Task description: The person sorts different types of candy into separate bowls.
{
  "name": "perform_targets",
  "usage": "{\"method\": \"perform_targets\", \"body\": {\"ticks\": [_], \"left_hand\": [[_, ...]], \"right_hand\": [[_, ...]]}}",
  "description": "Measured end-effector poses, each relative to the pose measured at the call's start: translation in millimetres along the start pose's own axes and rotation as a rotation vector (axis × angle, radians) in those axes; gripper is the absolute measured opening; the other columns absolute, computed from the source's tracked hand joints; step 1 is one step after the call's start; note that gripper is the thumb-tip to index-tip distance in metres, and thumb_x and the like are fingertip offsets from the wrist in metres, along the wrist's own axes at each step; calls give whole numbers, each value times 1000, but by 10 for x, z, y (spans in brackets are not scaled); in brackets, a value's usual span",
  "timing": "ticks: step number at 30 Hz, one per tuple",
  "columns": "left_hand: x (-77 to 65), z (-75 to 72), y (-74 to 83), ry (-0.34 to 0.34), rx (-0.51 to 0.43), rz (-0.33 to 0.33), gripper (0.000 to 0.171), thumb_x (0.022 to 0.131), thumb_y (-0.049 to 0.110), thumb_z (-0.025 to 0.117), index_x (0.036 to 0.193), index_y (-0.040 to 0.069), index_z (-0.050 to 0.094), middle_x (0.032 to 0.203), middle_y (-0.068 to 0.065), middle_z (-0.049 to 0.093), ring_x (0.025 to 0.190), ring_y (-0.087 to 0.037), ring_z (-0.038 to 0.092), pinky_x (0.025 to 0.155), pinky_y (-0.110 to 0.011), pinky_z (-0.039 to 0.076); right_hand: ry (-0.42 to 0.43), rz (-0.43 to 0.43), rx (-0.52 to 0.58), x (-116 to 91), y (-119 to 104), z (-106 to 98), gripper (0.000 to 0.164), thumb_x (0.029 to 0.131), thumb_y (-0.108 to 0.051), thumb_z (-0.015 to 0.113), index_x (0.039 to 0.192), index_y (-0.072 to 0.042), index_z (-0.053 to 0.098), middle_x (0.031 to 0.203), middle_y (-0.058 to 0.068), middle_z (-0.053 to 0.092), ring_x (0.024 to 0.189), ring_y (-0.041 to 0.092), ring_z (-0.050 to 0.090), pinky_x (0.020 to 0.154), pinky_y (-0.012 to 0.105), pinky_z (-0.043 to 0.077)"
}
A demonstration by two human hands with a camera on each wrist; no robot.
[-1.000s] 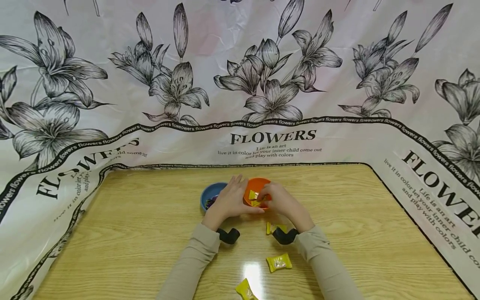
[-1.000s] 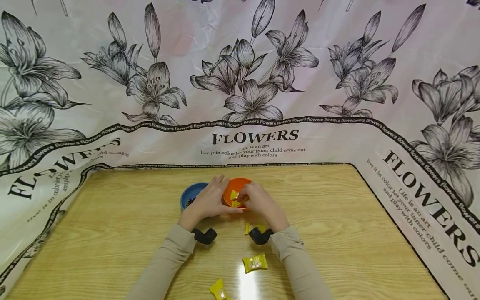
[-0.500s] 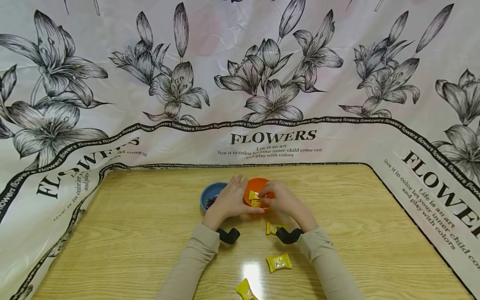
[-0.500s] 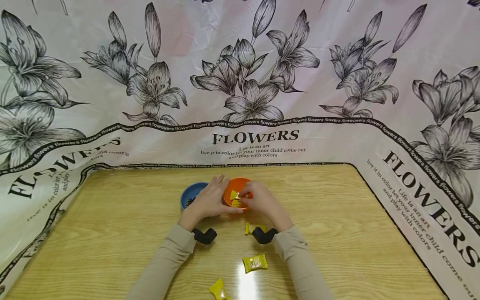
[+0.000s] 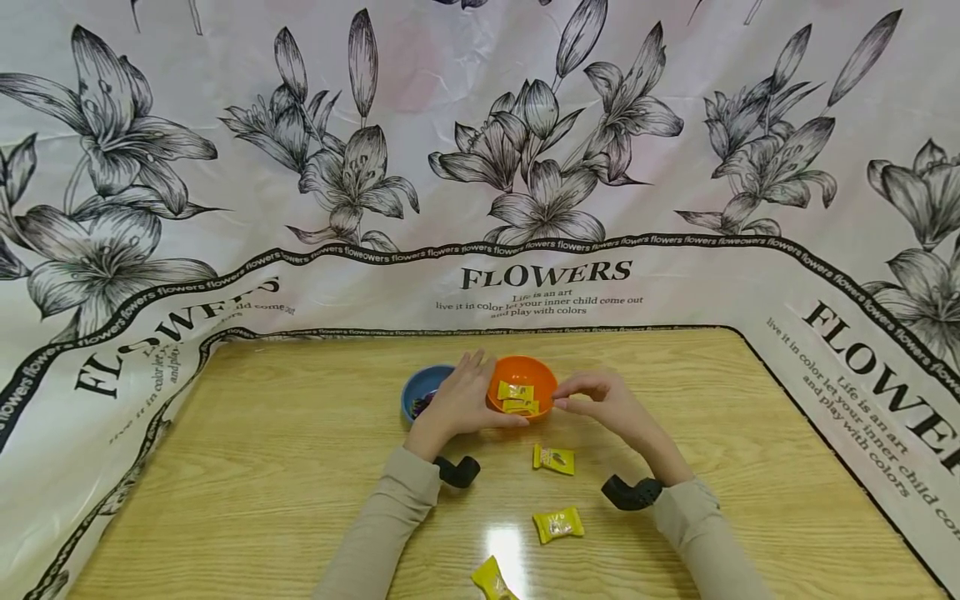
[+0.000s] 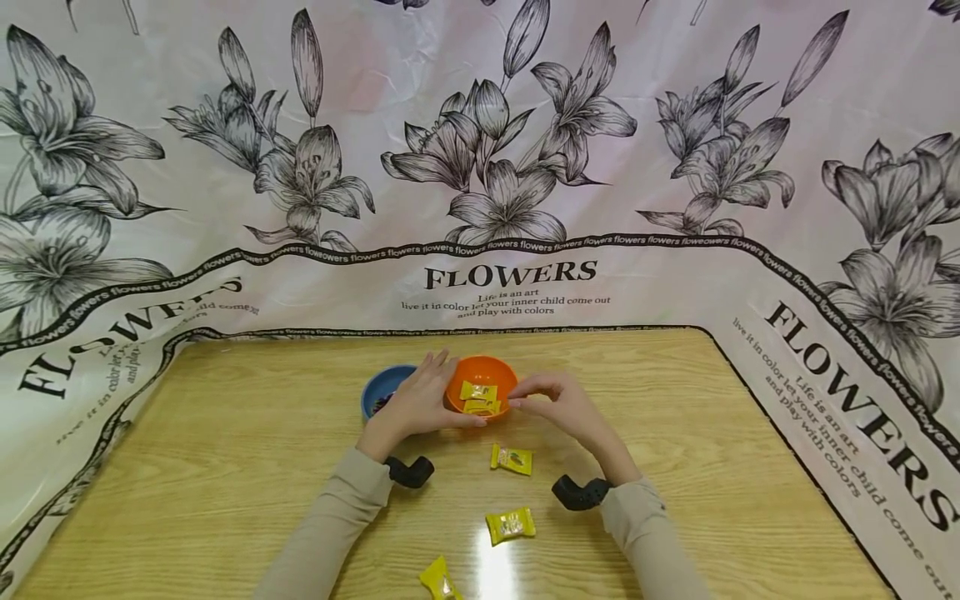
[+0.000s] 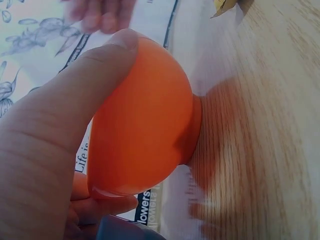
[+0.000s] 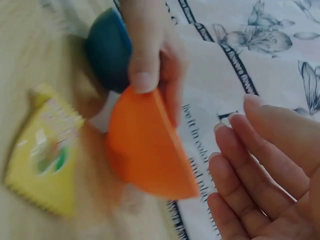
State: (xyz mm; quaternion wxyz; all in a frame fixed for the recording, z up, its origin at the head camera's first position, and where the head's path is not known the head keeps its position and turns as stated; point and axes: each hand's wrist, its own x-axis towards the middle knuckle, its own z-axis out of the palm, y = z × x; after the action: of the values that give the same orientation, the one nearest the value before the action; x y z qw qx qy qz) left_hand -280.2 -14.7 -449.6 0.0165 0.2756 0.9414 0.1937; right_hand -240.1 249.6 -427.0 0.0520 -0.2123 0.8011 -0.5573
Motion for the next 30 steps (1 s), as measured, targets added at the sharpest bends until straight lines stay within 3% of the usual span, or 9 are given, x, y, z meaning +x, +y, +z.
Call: {"method": "perform_targets", "body": {"ticks": [4, 11, 15, 19, 25, 30], "left_hand": [[-7, 7, -1, 0, 1, -3, 117, 76, 79, 63, 154, -2, 31, 159, -26, 24, 148, -38, 19, 121, -45, 18], [-18, 13, -5, 2, 1, -10, 116, 75, 78, 64, 154, -1, 31, 159, -25, 23, 148, -40, 19, 120, -48, 21], [-24, 13, -3, -5, 2, -12, 117, 75, 79, 63, 154, 0, 30, 160, -25, 22, 148, -40, 18, 120, -48, 20], [-28, 4, 8, -5, -10, -9, 117, 75, 79, 63, 154, -1, 30, 160, -24, 22, 149, -39, 17, 120, -48, 19], [-25, -1, 10, -6, -7, -7, 117, 75, 79, 63, 154, -1, 30, 160, -24, 22, 149, -39, 17, 120, -47, 19], [-32, 2, 11, -7, -10, -12, 117, 75, 79, 63, 155, 0, 30, 160, -24, 21, 149, -39, 17, 120, -49, 20]], "right_hand": [[-10, 89, 33, -147, 135, -31, 28, 93, -17, 71, 109, 6, 71, 111, 20, 70, 103, 18, 65, 89, 28, 54], [-109, 147, -7, -306, 372, 40, 28, 92, -20, 72, 113, -1, 72, 113, 12, 71, 105, 16, 67, 91, 23, 52], [-132, 111, 11, -333, 461, 102, 27, 92, -16, 72, 114, 0, 72, 111, 13, 71, 102, 17, 68, 89, 23, 52], [-97, 95, 12, -362, 476, 164, 28, 88, -16, 76, 113, -4, 73, 112, 10, 71, 106, 18, 65, 94, 22, 48], [-56, 2, -157, -418, 497, 251, 33, 80, -26, 85, 110, -18, 75, 112, -7, 70, 111, 16, 61, 102, 27, 42], [-88, -146, -250, -432, 554, 301, 40, 75, -29, 88, 112, -20, 73, 113, -8, 67, 109, 15, 60, 99, 27, 45]]}}
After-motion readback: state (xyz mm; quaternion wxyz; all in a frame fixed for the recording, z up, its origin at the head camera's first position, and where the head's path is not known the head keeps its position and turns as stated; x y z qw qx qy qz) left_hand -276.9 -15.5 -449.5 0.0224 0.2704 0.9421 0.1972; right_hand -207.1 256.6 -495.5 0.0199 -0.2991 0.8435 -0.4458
